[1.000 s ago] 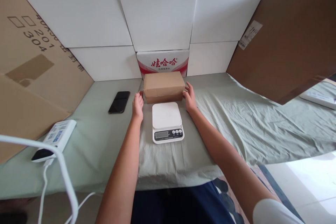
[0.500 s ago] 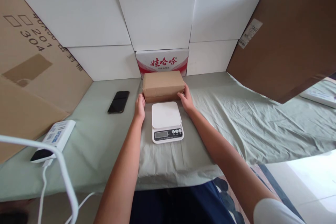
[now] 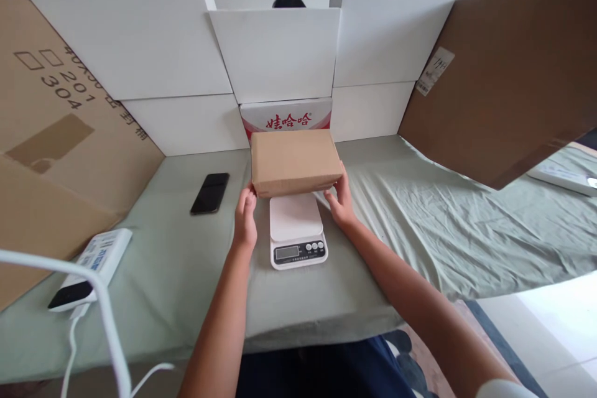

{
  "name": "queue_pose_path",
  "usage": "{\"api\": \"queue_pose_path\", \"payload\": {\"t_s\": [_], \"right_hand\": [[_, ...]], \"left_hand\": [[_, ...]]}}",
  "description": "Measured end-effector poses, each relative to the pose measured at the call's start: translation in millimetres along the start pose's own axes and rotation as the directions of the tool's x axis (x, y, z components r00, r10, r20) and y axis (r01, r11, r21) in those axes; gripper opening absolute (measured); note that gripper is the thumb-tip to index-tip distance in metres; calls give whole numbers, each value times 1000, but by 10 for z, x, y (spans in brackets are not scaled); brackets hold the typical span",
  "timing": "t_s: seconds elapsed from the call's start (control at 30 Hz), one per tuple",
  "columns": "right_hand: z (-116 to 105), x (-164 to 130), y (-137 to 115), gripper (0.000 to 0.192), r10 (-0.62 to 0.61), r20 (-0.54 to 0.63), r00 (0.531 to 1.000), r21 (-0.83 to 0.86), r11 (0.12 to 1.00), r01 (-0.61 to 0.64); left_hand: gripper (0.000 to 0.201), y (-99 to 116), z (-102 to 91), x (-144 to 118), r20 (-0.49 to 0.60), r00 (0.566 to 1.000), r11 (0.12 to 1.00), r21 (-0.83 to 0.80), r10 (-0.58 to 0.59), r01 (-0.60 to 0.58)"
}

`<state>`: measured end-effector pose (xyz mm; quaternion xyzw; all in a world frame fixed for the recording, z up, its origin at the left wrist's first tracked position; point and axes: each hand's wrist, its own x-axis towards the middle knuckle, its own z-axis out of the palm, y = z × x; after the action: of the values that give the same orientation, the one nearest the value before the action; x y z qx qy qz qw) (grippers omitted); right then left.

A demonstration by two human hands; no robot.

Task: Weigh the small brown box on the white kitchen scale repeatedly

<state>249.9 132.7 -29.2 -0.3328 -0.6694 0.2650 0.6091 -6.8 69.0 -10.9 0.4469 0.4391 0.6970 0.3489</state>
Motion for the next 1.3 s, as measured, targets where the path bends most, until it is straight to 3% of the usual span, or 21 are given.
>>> {"api": "queue_pose_path", "payload": {"t_s": [0.2,0.43,0.6,0.87,1.3], "right_hand": [[-145,-243,-253,87,-38,16,999,-36,999,39],[-243,-448,-426,85,-76,46,996,-135,987,82],[-283,-628,-570,84,-28,88,996,-154,987,42],[-283,-637,-623,80,35,76,996,-155,988,-22],[-276,-647,-613,78,52,76,996,-131,990,-42]], "left_hand": [[84,137,-37,-335,12,997,997,-17,75,-75],[87,186,-137,-693,6,1000,1000,16,15,-15],[85,200,-214,-932,-54,998,1000,10,20,-20],[89,209,-235,-987,8,999,997,66,-51,50],[83,227,-259,-995,-13,999,997,58,-49,50]]}}
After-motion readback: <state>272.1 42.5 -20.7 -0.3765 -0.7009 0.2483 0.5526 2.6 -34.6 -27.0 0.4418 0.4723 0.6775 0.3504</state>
